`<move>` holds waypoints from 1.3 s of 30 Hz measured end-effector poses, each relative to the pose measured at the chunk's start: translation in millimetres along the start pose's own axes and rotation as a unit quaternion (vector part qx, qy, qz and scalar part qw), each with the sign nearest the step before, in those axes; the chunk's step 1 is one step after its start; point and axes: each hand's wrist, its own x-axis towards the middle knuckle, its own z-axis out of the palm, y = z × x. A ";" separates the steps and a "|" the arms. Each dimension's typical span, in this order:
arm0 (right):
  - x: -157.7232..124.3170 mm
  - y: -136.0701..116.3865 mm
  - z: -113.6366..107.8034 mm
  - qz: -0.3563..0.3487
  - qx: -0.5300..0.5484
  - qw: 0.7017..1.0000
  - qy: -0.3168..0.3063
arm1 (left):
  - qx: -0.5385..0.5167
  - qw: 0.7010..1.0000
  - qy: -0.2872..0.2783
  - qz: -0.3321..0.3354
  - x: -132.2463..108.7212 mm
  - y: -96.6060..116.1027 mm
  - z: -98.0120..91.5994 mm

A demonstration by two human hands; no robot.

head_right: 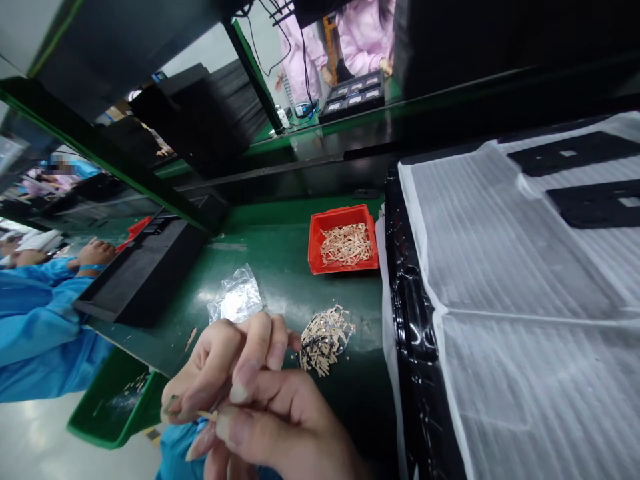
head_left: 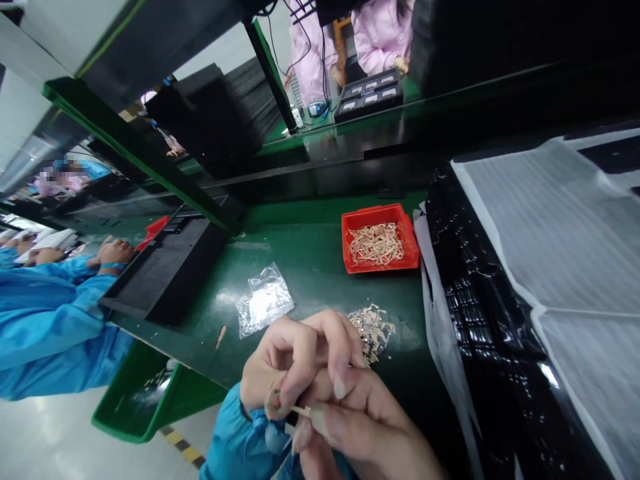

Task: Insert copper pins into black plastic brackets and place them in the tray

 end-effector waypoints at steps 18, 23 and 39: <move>-0.3 -11.7 12.3 0.042 -0.020 0.999 0.023 | -0.209 0.971 -0.092 0.066 12.3 7.6 7.4; -2.2 -11.3 16.5 0.010 -0.057 0.998 0.037 | -0.233 0.968 -0.068 0.062 11.5 5.4 13.6; -4.1 -7.5 19.7 -0.028 -0.196 0.976 0.087 | -0.231 0.972 0.013 0.028 6.1 18.4 22.6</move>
